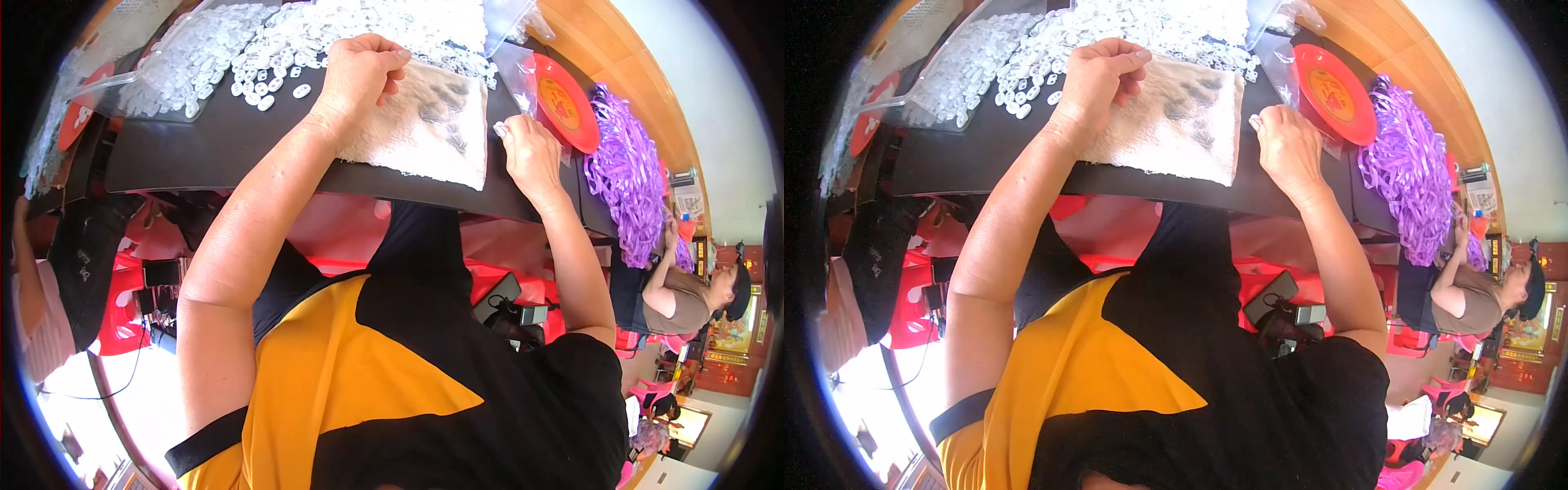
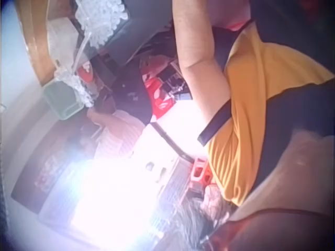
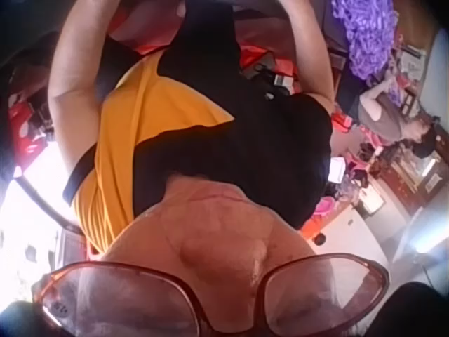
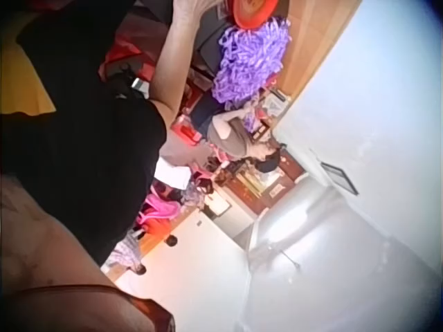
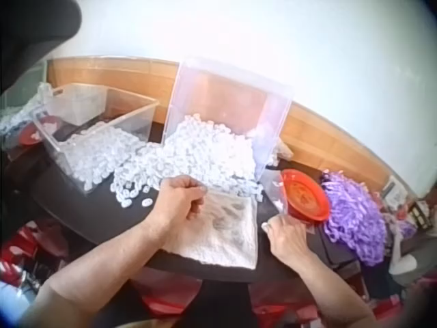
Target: Picking up and sorting or inspecting small white plastic rings at a workspace.
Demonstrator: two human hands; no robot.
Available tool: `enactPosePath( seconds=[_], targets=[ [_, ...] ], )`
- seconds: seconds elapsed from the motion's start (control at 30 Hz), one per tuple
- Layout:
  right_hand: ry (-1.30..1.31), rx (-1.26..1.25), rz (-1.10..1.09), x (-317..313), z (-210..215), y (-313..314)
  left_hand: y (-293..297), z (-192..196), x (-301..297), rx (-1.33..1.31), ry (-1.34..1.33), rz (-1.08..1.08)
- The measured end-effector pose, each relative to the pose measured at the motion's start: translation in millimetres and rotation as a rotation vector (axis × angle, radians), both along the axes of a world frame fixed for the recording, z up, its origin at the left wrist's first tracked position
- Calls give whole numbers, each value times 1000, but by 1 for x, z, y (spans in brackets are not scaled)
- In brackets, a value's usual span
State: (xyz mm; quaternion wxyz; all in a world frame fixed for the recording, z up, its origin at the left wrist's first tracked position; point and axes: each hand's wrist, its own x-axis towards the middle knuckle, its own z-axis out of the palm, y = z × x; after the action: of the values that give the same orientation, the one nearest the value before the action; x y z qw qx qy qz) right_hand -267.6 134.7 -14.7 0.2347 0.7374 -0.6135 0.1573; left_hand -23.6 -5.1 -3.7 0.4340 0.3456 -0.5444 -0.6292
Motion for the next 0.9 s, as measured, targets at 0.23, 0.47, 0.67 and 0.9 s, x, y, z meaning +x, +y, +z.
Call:
enactPosePath(
  seconds=[0.23,0.47,0.67,0.9],
  targets=[
    [29,48,16,1,2,-4,2,-1,-1,-1,-11,-3],
    [73,41,-18,1,-3,-5,2,-1,-1,-29,-19,-8],
    [30,158,-76,3,5,-8,2,-4,-2,-82,-44,-8],
    [6,249,-65,-1,7,-10,10,13,-1,113,34,6]
  ],
)
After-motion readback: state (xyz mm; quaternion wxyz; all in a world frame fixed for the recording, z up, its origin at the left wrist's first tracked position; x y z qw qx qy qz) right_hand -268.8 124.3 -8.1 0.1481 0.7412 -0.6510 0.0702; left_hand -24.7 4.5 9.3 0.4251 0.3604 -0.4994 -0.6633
